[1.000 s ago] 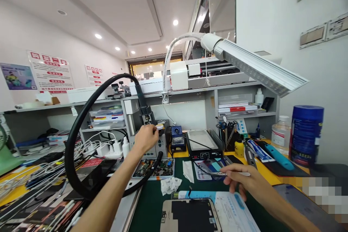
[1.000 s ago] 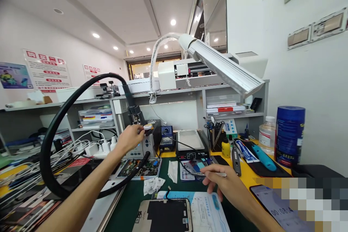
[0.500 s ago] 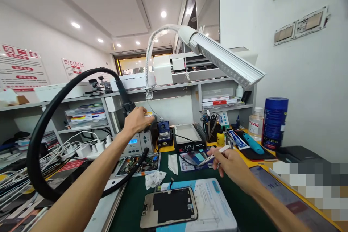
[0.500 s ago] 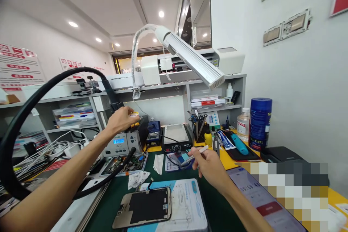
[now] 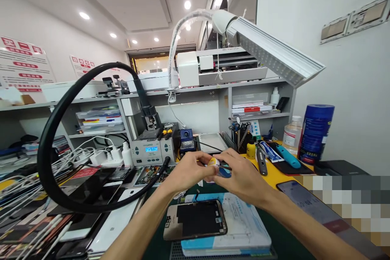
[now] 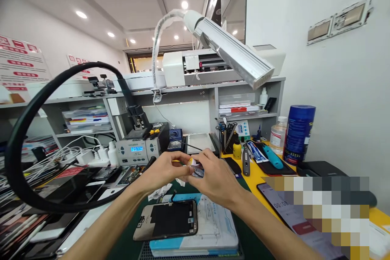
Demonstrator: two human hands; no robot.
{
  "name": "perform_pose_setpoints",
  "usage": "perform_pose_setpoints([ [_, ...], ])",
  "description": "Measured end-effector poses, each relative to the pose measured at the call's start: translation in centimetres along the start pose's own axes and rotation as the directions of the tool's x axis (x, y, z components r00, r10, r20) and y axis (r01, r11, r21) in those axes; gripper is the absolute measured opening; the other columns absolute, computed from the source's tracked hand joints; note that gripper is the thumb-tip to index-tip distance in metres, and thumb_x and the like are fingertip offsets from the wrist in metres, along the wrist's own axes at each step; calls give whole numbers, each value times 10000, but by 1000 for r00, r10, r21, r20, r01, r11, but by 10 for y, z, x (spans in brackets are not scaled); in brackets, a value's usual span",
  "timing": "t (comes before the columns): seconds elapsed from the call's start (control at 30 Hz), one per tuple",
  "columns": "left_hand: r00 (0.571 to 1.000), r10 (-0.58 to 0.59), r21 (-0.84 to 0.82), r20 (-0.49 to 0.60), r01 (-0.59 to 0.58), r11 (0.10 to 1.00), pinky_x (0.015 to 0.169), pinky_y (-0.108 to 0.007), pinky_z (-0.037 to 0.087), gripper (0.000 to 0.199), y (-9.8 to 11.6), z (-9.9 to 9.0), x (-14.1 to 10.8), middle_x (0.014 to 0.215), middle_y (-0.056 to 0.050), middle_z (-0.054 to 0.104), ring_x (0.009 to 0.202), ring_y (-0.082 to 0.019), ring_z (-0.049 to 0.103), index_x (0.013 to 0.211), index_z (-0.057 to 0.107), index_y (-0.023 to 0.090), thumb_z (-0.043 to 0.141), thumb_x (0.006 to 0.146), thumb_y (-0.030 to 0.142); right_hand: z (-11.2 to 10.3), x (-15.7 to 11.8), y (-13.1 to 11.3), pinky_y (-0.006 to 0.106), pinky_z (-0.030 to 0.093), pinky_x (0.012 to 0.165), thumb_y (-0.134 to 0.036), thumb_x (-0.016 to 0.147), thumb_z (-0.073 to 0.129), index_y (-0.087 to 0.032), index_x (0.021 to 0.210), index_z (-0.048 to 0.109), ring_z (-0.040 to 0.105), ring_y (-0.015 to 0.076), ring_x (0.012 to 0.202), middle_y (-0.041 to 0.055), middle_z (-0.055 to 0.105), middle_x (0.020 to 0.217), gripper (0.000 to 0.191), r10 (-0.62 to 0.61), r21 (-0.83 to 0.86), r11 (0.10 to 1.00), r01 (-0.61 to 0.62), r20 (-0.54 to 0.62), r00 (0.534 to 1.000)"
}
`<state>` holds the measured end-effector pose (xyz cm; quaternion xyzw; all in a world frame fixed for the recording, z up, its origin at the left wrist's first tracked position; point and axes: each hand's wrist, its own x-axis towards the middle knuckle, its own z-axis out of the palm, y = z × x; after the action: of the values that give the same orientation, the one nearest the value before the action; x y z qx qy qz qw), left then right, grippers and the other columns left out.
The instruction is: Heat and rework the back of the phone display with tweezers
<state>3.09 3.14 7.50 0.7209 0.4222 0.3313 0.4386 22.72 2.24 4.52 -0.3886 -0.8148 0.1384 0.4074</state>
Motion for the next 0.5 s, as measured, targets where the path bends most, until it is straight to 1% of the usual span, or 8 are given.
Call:
perform_pose_setpoints([
  [0.07,1000,-11,-28,3,11,1000,777,-354,605,148,-7,-3,2,898,-4,727,784,-160,707,1023,712,142,751,940,258,3,6,2,317,430,676,-327,872,788,-248,1096,760,610,201,778,39,696,1050,240,12,26,1000,-13,28,1000],
  [0.17,999,-30,-74,45,33,997,825,-383,617,177,-15,-9,2,929,-14,741,812,-166,724,1010,726,140,751,951,305,5,9,5,279,362,548,-427,883,795,-264,1147,768,512,142,597,-6,721,900,311,70,75,994,-75,70,995],
  [0.27,995,-56,-100,86,64,993,882,-415,613,185,-19,-12,4,869,-4,748,810,-172,739,1001,740,138,765,943,312,6,8,6,273,281,486,-479,863,811,-260,1152,793,390,113,506,-42,659,719,363,127,103,985,-136,92,988],
  [0.33,992,-72,-113,102,83,990,895,-424,613,188,-21,-13,6,868,-2,755,815,-176,746,1031,741,140,774,936,299,5,7,7,275,248,469,-487,853,816,-231,1179,794,338,107,482,-62,573,613,415,155,115,979,-166,94,983],
  [0.43,989,-84,-127,118,99,987,884,-420,621,192,-23,-13,10,906,-15,759,838,-181,750,1056,730,138,756,950,295,4,4,10,272,248,450,-515,845,813,-199,1251,770,336,111,449,-95,445,510,516,186,143,970,-199,101,977],
  [0.5,990,-76,-122,122,91,988,878,-421,625,214,-24,-17,11,947,-34,760,870,-191,753,1077,721,134,722,976,323,4,2,14,271,286,442,-547,847,802,-200,1297,744,387,120,428,-101,444,489,571,202,169,961,-218,107,973],
])
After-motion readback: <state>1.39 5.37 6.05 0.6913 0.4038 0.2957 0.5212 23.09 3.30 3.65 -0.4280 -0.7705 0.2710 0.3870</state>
